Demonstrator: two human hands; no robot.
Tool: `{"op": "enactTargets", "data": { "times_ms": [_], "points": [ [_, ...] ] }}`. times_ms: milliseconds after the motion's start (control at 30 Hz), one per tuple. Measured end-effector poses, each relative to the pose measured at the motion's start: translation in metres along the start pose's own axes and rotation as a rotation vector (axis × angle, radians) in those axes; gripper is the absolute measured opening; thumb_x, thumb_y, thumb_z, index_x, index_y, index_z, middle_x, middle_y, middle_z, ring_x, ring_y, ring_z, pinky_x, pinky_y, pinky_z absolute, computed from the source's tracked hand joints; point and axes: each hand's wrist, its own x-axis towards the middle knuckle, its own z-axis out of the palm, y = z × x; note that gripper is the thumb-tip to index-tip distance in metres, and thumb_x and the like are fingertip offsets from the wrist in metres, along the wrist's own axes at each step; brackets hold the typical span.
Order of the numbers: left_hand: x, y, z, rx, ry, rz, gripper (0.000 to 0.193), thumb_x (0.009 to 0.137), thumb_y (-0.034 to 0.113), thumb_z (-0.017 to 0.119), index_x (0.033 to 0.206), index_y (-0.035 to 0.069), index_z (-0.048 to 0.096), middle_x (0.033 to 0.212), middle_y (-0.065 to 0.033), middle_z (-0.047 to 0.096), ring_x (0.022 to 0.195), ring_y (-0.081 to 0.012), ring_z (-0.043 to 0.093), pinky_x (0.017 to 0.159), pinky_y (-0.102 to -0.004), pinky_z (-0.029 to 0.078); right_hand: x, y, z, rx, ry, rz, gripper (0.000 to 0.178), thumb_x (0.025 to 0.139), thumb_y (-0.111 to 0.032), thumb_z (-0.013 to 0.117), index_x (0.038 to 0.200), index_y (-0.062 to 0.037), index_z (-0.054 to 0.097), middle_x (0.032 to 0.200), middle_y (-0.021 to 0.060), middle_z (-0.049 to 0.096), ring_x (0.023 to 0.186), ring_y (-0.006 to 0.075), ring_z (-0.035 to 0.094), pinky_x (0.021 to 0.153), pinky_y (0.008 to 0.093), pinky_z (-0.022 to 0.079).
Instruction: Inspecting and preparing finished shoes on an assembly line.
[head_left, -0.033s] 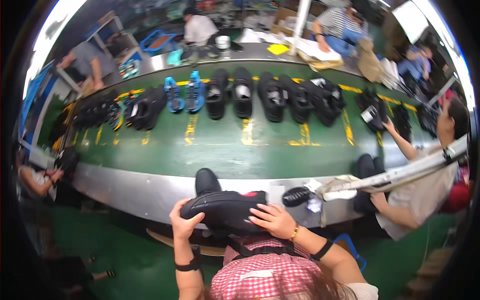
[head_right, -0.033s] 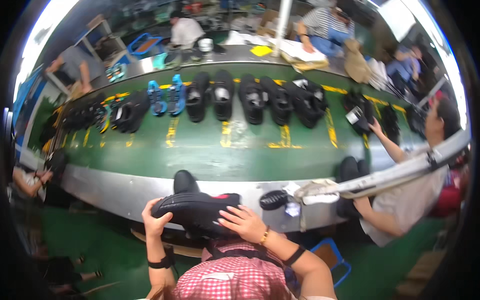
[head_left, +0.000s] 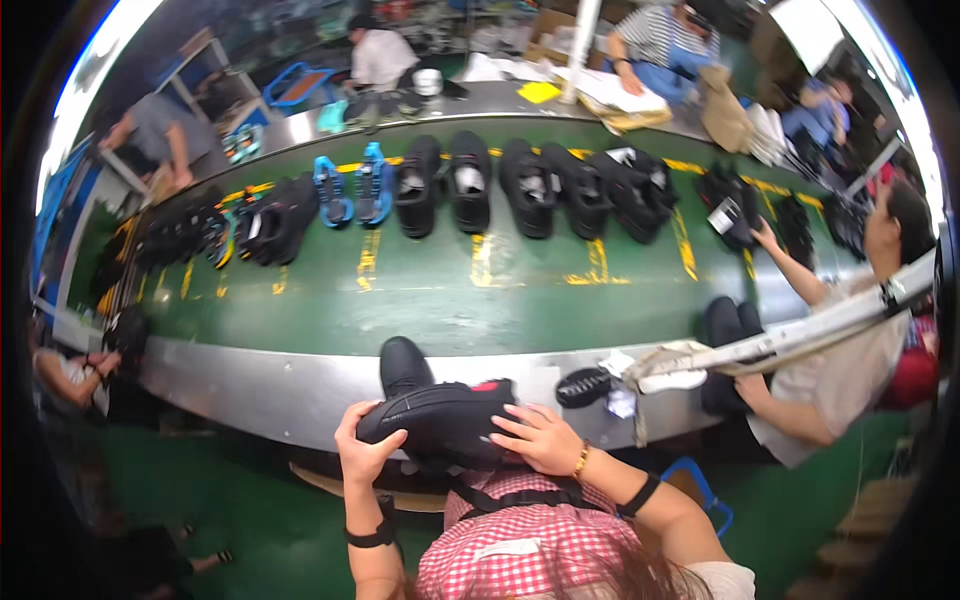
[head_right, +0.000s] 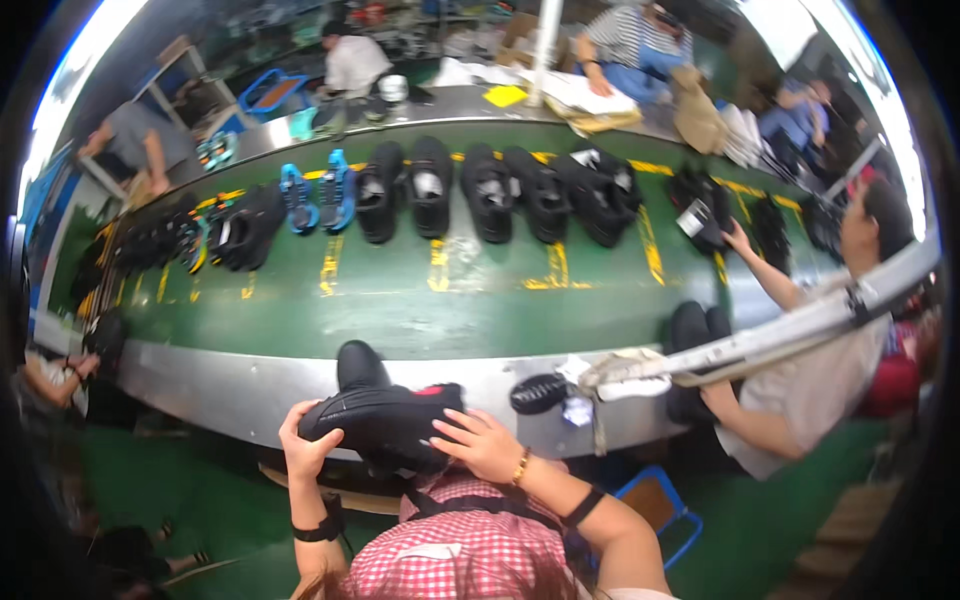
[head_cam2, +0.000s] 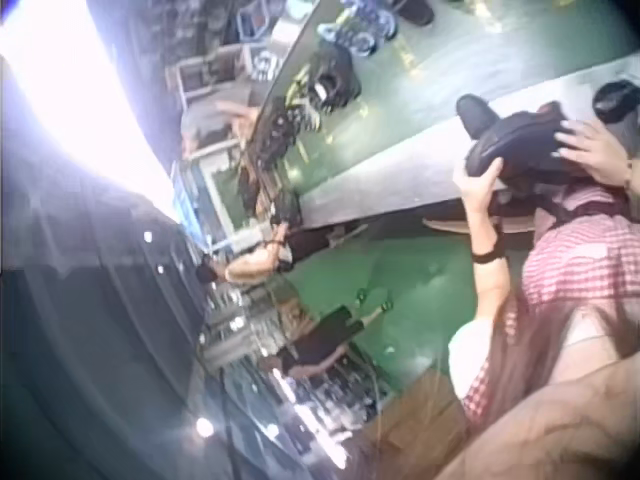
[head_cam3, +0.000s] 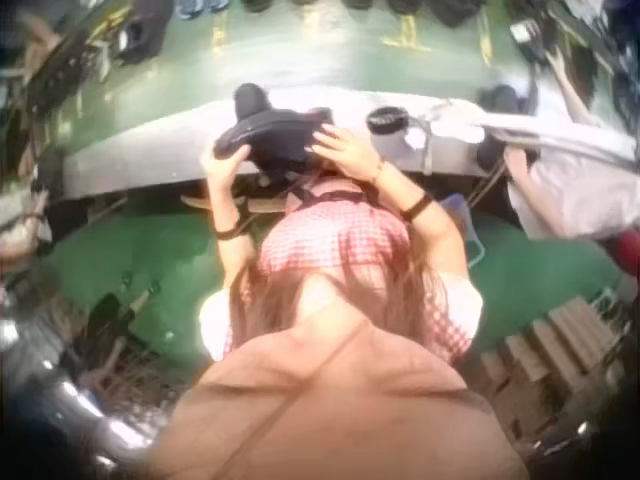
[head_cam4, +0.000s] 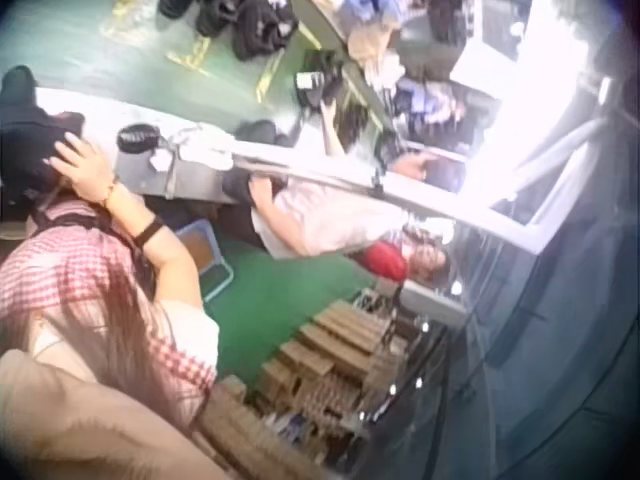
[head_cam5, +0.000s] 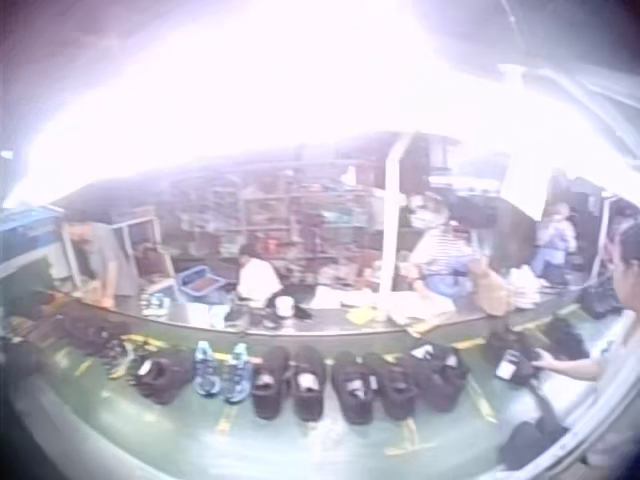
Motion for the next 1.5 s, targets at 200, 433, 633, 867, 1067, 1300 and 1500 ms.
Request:
{"op": "enactTargets", "data": {
  "times_ms": [200,433,633,867,1067,1300,1500],
  "points": [
    [-0.002,0.033,0.049,0.451,-0.229,0.302,0.042,0.049,0.009,0.077,0.085,0.001,0.059,0.084,-0.0125,0.059,0.078,-0.0240,0.057,0.072,-0.0315,0.045,0.031,-0.014,0.003,0.360,0.264,0.257,0.045,0.073,-0.025,0.060,0.114,-0.0088,0.051,0.119,0.0118,0.047,0.113,0.0281,0.041,0.094,0.0400,0.031],
    [0.003,0.040,0.066,0.447,-0.406,0.256,0.041,0.050,0.013,0.077,0.086,0.003,0.059,0.083,-0.0103,0.060,0.079,-0.0268,0.057,0.072,-0.0341,0.045,0.053,-0.003,0.023,0.795,0.190,0.375,0.052,0.066,-0.035,0.068,0.109,-0.0097,0.055,0.110,0.0110,0.053,0.106,0.0265,0.045,0.094,0.0370,0.031],
    [0.006,0.047,0.066,0.464,-0.448,0.294,0.043,0.050,0.011,0.077,0.087,0.002,0.058,0.083,-0.0119,0.058,0.078,-0.0255,0.057,0.071,-0.0319,0.045,0.058,-0.008,0.017,0.913,0.159,0.453,0.047,0.066,-0.032,0.070,0.105,-0.0082,0.058,0.104,0.0112,0.057,0.100,0.0245,0.051,0.090,0.0348,0.035],
    [0.012,0.046,0.056,0.469,-0.440,0.253,0.044,0.049,0.010,0.078,0.087,0.002,0.058,0.084,-0.0114,0.058,0.079,-0.0258,0.057,0.072,-0.0323,0.045,0.064,0.004,0.015,1.219,0.113,0.484,0.038,0.078,-0.028,0.061,0.106,-0.0025,0.056,0.101,0.0108,0.058,0.097,0.0164,0.052,0.084,0.0303,0.040],
    [0.017,0.041,0.051,0.471,-0.448,0.247,0.043,0.050,0.013,0.078,0.086,0.002,0.059,0.085,-0.0109,0.059,0.080,-0.0265,0.056,0.073,-0.0335,0.045,0.036,0.150,0.023,-0.125,-0.209,1.179,0.022,0.074,-0.021,0.058,0.092,-0.0081,0.064,0.089,0.0140,0.062,0.086,0.0281,0.059,0.072,0.0365,0.048],
    [0.020,0.036,0.043,0.444,-0.445,0.221,0.041,0.052,0.017,0.077,0.086,0.002,0.058,0.086,-0.0108,0.060,0.082,-0.0275,0.055,0.074,-0.0345,0.044,0.000,0.195,0.045,-0.334,-0.641,1.716,0.022,0.083,-0.018,0.049,0.099,-0.0139,0.063,0.105,0.0052,0.060,0.098,0.0224,0.057,0.075,0.0399,0.046],
    [0.027,0.041,0.036,0.468,-0.459,0.220,0.041,0.054,0.018,0.076,0.087,0.003,0.058,0.087,-0.0108,0.059,0.083,-0.0277,0.055,0.075,-0.0351,0.044,-0.014,0.198,0.057,-0.347,-0.621,1.654,0.022,0.084,-0.018,0.046,0.096,-0.0145,0.064,0.105,0.0058,0.060,0.097,0.0217,0.058,0.075,0.0342,0.047]
  ]
}}
